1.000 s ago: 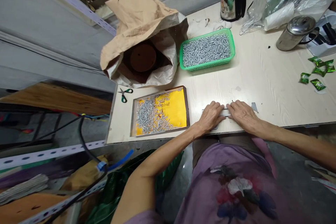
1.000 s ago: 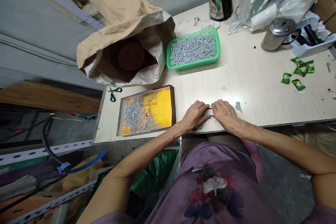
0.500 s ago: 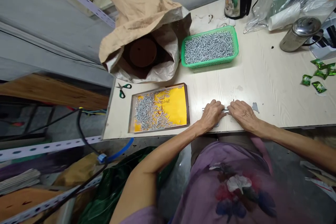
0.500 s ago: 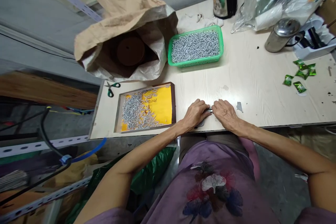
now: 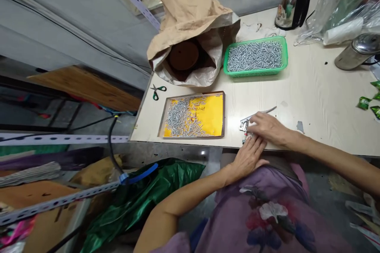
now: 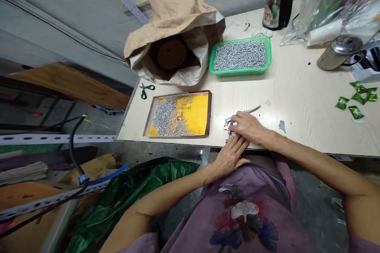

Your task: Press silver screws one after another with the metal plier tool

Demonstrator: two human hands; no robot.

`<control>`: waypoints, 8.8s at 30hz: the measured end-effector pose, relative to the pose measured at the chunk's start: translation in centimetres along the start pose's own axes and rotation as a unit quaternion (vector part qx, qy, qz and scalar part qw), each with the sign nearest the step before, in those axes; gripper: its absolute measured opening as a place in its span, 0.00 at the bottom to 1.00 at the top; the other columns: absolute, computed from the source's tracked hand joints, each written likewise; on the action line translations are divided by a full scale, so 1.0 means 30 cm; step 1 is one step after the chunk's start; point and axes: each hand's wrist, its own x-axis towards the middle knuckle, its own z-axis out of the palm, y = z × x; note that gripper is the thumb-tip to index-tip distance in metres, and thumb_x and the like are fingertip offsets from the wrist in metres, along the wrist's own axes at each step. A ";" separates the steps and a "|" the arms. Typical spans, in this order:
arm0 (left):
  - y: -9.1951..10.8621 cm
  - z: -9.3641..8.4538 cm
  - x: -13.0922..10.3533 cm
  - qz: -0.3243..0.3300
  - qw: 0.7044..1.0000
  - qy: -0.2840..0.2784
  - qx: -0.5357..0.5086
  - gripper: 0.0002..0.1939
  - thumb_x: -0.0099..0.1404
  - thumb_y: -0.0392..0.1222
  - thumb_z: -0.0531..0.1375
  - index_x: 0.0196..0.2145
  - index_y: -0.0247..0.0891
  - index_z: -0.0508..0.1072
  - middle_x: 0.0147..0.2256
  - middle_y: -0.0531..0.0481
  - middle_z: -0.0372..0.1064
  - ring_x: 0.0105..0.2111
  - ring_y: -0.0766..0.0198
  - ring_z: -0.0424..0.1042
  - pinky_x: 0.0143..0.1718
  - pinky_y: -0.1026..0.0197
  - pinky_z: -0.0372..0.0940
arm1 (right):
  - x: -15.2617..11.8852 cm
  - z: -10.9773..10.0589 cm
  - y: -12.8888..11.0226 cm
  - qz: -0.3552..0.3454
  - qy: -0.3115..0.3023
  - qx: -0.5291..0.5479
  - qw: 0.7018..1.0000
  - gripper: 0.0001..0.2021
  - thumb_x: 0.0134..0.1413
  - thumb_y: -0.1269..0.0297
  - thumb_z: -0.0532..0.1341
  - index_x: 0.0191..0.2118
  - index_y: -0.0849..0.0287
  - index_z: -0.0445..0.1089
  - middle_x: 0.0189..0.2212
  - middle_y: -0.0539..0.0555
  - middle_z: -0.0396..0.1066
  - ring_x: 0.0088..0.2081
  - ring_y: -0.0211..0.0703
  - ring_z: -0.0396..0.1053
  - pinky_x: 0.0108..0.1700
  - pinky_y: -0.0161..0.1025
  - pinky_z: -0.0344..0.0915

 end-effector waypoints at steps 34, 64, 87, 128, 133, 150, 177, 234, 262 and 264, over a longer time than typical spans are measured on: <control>0.052 -0.020 0.132 -0.007 0.998 0.050 -0.048 0.40 0.67 0.65 0.50 0.63 0.29 0.58 0.65 0.31 0.52 0.69 0.47 0.45 0.66 0.46 0.51 | 0.041 -0.098 0.141 0.102 -0.064 0.084 0.989 0.10 0.61 0.69 0.55 0.45 0.59 0.72 0.39 0.55 0.70 0.34 0.40 0.71 0.34 0.35 0.63; -0.742 -0.356 -0.025 -0.307 0.945 0.016 0.109 0.12 0.68 0.30 0.50 0.36 0.33 0.73 0.40 0.41 0.68 0.44 0.56 0.63 0.46 0.55 0.61 | -0.149 0.125 -0.013 0.087 0.164 0.040 0.982 0.13 0.68 0.62 0.49 0.47 0.58 0.69 0.34 0.55 0.72 0.35 0.44 0.70 0.34 0.39 0.68; -0.496 -0.393 -0.001 -0.426 0.877 0.157 -0.156 0.06 0.61 0.37 0.58 0.30 0.35 0.76 0.28 0.49 0.73 0.29 0.65 0.70 0.33 0.64 0.64 | -0.146 0.122 -0.045 0.129 0.105 -0.011 0.986 0.15 0.65 0.73 0.48 0.45 0.59 0.71 0.33 0.57 0.69 0.34 0.45 0.64 0.35 0.40 0.61; -0.172 -0.209 0.098 -0.514 0.706 -0.083 -0.481 0.08 0.58 0.40 0.65 0.27 0.31 0.73 0.16 0.60 0.61 0.12 0.78 0.54 0.13 0.72 0.47 | -0.072 0.094 0.150 0.123 -0.002 0.011 0.992 0.48 0.45 0.37 0.64 0.64 0.64 0.54 0.54 0.68 0.65 0.56 0.65 0.60 0.59 0.62 0.52; -0.175 -0.200 0.089 -0.509 0.724 -0.093 -0.455 0.10 0.60 0.42 0.64 0.28 0.32 0.74 0.16 0.59 0.62 0.12 0.76 0.54 0.15 0.71 0.49 | -0.069 0.073 0.125 0.129 -0.009 -0.017 0.992 0.37 0.48 0.42 0.64 0.57 0.64 0.62 0.47 0.66 0.69 0.48 0.60 0.63 0.52 0.56 0.56; -0.150 -0.179 0.259 -0.056 0.995 -0.082 0.004 0.33 0.63 0.43 0.61 0.62 0.32 0.56 0.56 0.35 0.63 0.52 0.48 0.65 0.52 0.48 0.63 | -0.129 0.032 0.046 0.178 -0.019 -0.015 0.984 0.25 0.51 0.56 0.67 0.51 0.65 0.64 0.44 0.64 0.69 0.43 0.54 0.64 0.41 0.45 0.60; -0.084 -0.116 0.229 -0.069 0.997 -0.013 0.027 0.23 0.69 0.45 0.57 0.57 0.32 0.62 0.54 0.35 0.66 0.55 0.48 0.66 0.54 0.47 0.65 | -0.191 0.056 0.089 0.176 0.005 0.015 0.984 0.21 0.53 0.60 0.66 0.50 0.64 0.68 0.44 0.62 0.71 0.43 0.52 0.66 0.41 0.42 0.60; -0.171 -0.239 0.049 -0.414 0.758 0.037 -0.502 0.15 0.54 0.50 0.65 0.30 0.32 0.76 0.19 0.54 0.67 0.19 0.71 0.61 0.21 0.68 0.55 | -0.177 0.037 -0.033 0.157 -0.033 0.094 0.983 0.09 0.65 0.66 0.52 0.36 0.58 0.68 0.33 0.54 0.67 0.32 0.41 0.68 0.30 0.36 0.63; -0.140 -0.235 0.085 -0.483 0.778 -0.119 -0.384 0.10 0.53 0.43 0.60 0.20 0.34 0.70 0.13 0.60 0.54 0.15 0.73 0.50 0.20 0.67 0.45 | -0.201 0.072 -0.097 0.170 0.022 0.073 0.983 0.11 0.63 0.76 0.49 0.33 0.59 0.66 0.31 0.54 0.67 0.30 0.41 0.63 0.32 0.37 0.57; -0.142 -0.228 0.083 -0.486 0.782 -0.119 -0.372 0.10 0.53 0.43 0.59 0.19 0.35 0.69 0.13 0.60 0.52 0.15 0.73 0.49 0.21 0.66 0.44 | -0.201 0.079 -0.098 0.169 0.022 0.066 0.983 0.11 0.63 0.76 0.49 0.33 0.59 0.66 0.31 0.55 0.67 0.30 0.41 0.63 0.32 0.37 0.57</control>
